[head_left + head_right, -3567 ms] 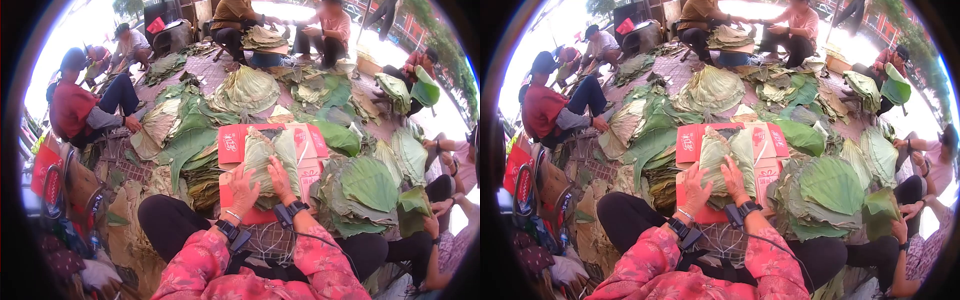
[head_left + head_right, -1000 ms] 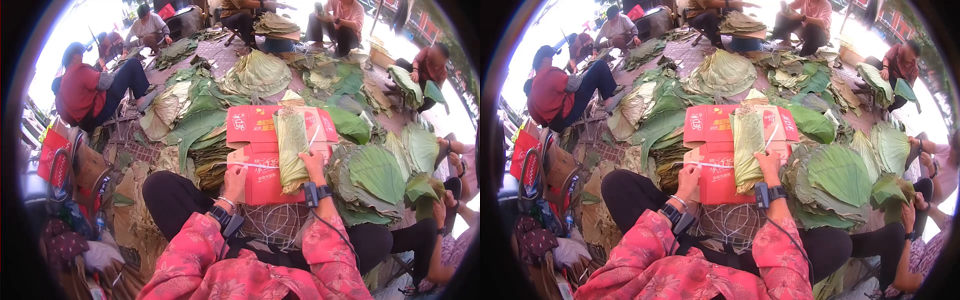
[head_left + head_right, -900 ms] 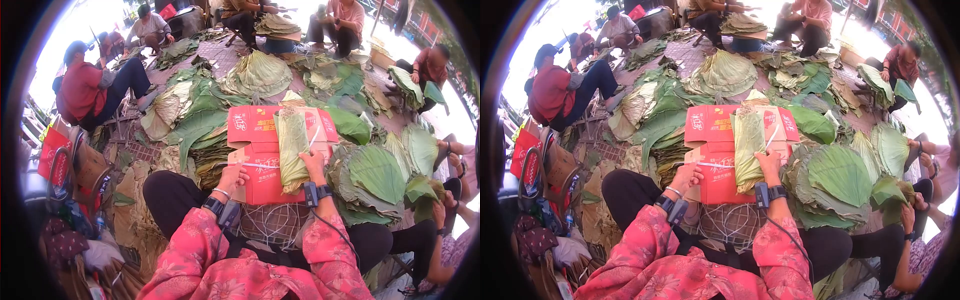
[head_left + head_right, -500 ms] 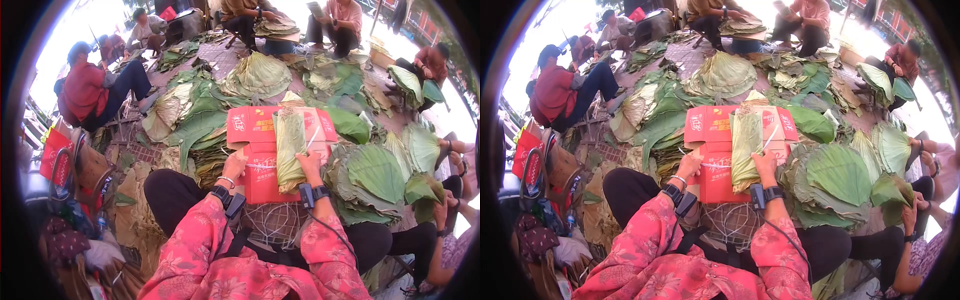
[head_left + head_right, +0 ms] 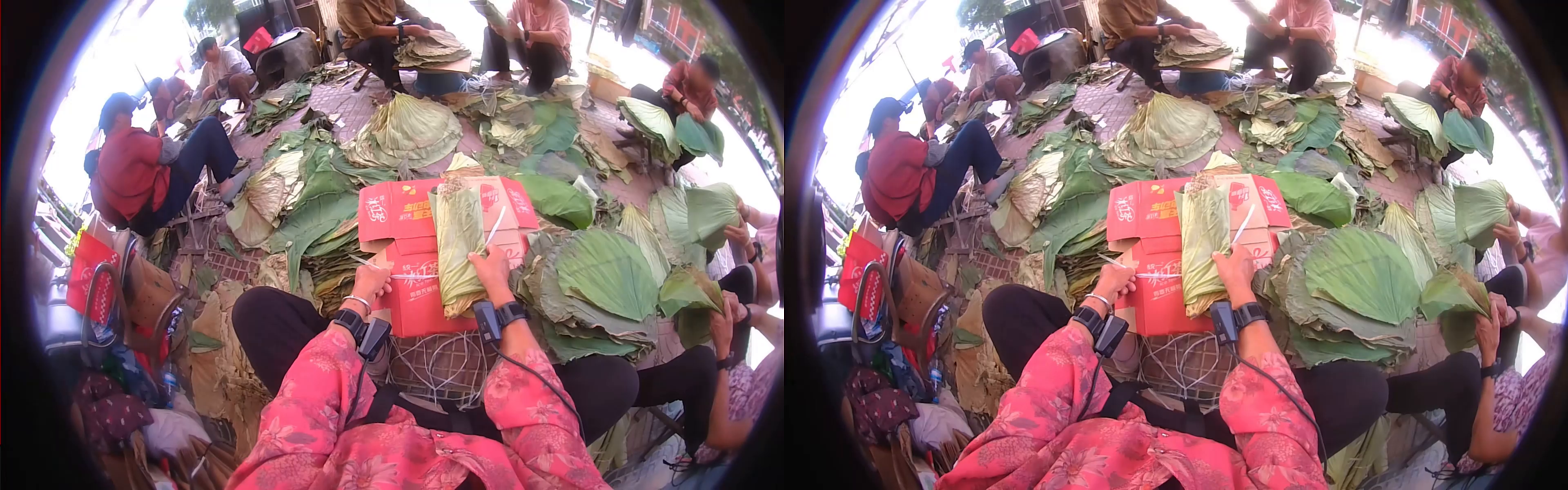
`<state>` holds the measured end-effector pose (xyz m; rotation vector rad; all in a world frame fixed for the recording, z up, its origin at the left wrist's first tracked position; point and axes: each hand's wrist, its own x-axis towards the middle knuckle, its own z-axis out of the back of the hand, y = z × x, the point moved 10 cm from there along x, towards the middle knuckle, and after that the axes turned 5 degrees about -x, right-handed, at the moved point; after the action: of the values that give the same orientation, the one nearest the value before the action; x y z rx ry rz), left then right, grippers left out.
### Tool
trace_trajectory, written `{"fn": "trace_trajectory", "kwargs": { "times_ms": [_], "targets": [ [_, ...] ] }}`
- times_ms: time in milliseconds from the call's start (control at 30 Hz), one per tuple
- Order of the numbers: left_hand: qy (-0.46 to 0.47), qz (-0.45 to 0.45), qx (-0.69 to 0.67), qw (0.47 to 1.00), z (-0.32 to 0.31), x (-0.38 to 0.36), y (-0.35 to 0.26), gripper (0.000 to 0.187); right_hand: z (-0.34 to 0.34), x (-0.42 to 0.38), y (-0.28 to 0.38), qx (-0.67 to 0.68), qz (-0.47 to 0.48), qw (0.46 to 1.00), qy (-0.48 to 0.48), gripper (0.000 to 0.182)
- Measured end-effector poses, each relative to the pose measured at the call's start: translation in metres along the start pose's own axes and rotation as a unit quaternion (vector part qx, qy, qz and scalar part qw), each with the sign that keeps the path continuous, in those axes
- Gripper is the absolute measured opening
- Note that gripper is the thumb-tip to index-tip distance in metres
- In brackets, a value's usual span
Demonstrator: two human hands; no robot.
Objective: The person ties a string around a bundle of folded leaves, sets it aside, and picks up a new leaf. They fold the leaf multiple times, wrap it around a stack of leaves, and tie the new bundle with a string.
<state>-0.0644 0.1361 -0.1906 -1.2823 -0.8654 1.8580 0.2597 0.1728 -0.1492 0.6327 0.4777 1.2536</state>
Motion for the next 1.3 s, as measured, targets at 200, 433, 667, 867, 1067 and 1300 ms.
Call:
{"fn": "trace_trajectory", "kwargs": {
  "times_ms": [200, 433, 667, 867, 1067, 1300],
  "targets": [
    [-0.071, -0.039, -0.040, 0.996, 0.005, -0.012, -0.006, 0.021, -0.006, -0.002, -0.001, 0.005, 0.021, 1.000, 0.008, 0.050],
    [-0.132, -0.261, -0.122, 0.948, 0.008, -0.031, -0.045, 0.021, -0.007, -0.004, -0.005, 0.019, 0.039, 0.999, -0.022, 0.050],
    [0.016, -0.112, -0.450, 0.886, -0.038, -0.002, -0.063, 0.016, 0.007, -0.011, 0.005, 0.049, 0.095, 0.990, -0.097, 0.040],
    [0.077, -0.321, -0.085, 0.940, -0.096, -0.038, -0.139, 0.019, 0.008, -0.014, 0.014, 0.006, 0.096, 0.993, -0.070, 0.041],
    [0.104, -0.251, -0.108, 0.956, -0.160, -0.021, -0.104, 0.024, 0.012, -0.016, 0.019, 0.006, 0.117, 0.988, -0.100, 0.041],
    [0.108, -0.230, -0.147, 0.956, -0.157, -0.022, -0.090, 0.024, 0.031, 0.023, -0.004, 0.131, -0.004, 0.987, -0.094, 0.033]
  ]
}}
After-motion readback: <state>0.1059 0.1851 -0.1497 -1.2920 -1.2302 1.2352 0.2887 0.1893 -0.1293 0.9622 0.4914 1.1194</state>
